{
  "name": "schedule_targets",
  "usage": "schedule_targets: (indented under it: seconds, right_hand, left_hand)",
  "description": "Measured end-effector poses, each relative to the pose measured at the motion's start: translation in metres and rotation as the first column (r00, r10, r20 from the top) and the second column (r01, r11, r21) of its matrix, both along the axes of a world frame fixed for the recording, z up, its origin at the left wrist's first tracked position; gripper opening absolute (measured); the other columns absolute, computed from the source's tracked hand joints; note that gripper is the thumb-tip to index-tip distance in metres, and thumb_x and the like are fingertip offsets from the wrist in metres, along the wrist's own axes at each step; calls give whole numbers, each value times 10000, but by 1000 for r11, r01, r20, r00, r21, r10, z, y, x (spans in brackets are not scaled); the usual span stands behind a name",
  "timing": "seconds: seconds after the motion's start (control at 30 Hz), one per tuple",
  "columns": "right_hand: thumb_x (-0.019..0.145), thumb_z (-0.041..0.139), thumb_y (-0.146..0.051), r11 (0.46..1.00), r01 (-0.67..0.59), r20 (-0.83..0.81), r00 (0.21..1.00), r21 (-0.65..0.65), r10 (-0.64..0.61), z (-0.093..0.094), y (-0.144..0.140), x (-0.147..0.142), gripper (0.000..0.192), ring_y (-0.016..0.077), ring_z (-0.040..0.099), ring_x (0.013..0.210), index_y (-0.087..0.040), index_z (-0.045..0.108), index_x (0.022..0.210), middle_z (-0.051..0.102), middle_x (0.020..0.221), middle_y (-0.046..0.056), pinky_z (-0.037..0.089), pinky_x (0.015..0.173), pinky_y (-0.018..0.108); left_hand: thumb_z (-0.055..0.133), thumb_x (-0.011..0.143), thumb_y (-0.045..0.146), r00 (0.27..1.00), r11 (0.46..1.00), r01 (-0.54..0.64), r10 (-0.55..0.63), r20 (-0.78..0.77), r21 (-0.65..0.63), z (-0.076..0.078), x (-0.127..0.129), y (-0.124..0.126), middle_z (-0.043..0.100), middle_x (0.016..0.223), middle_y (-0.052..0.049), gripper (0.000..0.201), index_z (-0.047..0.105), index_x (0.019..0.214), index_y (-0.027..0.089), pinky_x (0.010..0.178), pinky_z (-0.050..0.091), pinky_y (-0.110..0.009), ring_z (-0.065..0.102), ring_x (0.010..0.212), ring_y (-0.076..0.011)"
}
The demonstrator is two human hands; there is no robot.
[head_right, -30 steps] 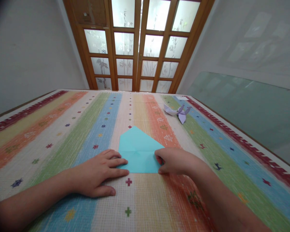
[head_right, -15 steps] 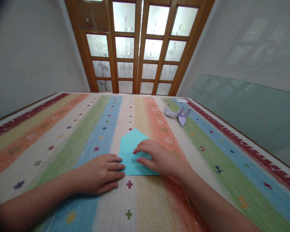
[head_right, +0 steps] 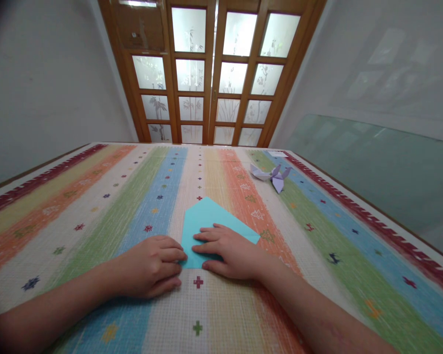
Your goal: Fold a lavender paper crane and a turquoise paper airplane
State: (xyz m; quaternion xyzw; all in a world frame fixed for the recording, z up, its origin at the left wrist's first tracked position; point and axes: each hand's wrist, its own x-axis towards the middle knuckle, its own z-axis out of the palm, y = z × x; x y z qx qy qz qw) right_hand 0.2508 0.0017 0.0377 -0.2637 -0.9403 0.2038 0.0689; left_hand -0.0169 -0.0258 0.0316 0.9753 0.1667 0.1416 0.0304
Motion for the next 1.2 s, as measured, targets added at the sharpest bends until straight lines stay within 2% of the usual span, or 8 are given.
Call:
schedule_targets:
  seconds: [0.17, 0.33, 0.57, 0.7, 0.9, 1.2]
  right_hand:
    - [918, 656, -358, 1000, -13, -23, 1000, 8, 13, -1, 0, 1, 480, 288, 475, 1369, -288, 584, 1388, 550, 1464, 78, 257, 1174, 558]
    - [898, 680, -347, 1000, -13, -20, 1000, 15, 14, -2, 1, 1, 512, 294, 485, 1361, -293, 576, 1397, 540, 1472, 93, 268, 1167, 564]
    - [907, 672, -357, 1000, -16, -21, 1000, 19, 17, -3, 1, 1, 498, 285, 479, 1364, -295, 577, 1392, 538, 1474, 88, 257, 1172, 566]
    - [906, 674, -356, 1000, -17, -23, 1000, 20, 17, -2, 1, 1, 502, 280, 479, 1365, -300, 573, 1395, 534, 1479, 82, 251, 1177, 560]
    - [920, 651, -375, 1000, -15, -12, 1000, 13, 15, -2, 1, 1, 494, 285, 467, 1374, -292, 570, 1401, 524, 1488, 87, 248, 1176, 558]
    - [919, 641, -368, 1000, -21, 7, 1000, 13, 20, 1, -1, 1, 508, 287, 453, 1383, -285, 556, 1413, 514, 1496, 84, 237, 1180, 553]
  left_hand:
    - [498, 978, 280, 997, 1000, -20, 20, 74, -5, -5, -1, 2, 717, 889, -79, 224, 692, 943, 174, 824, 527, -358, 662, 847, -207]
    - [529, 953, 274, 996, 995, -63, 68, 61, -71, -7, -3, 6, 729, 948, -99, 213, 698, 1017, 161, 889, 516, -389, 662, 947, -240]
    - [523, 964, 276, 998, 984, -53, 60, 35, -171, -5, -4, 6, 735, 970, -86, 226, 714, 952, 156, 912, 510, -383, 656, 946, -230]
    - [530, 955, 263, 998, 984, -30, 39, 47, -176, -2, -3, 6, 739, 935, -82, 222, 719, 908, 156, 890, 514, -374, 658, 918, -226]
    - [558, 932, 247, 998, 987, 18, -7, 69, -160, -3, -4, 4, 730, 775, -56, 217, 720, 806, 176, 795, 511, -355, 655, 772, -206]
    - [547, 924, 266, 998, 986, -11, 22, 67, -168, -5, -4, 4, 673, 671, -46, 237, 669, 742, 176, 741, 511, -332, 641, 714, -197]
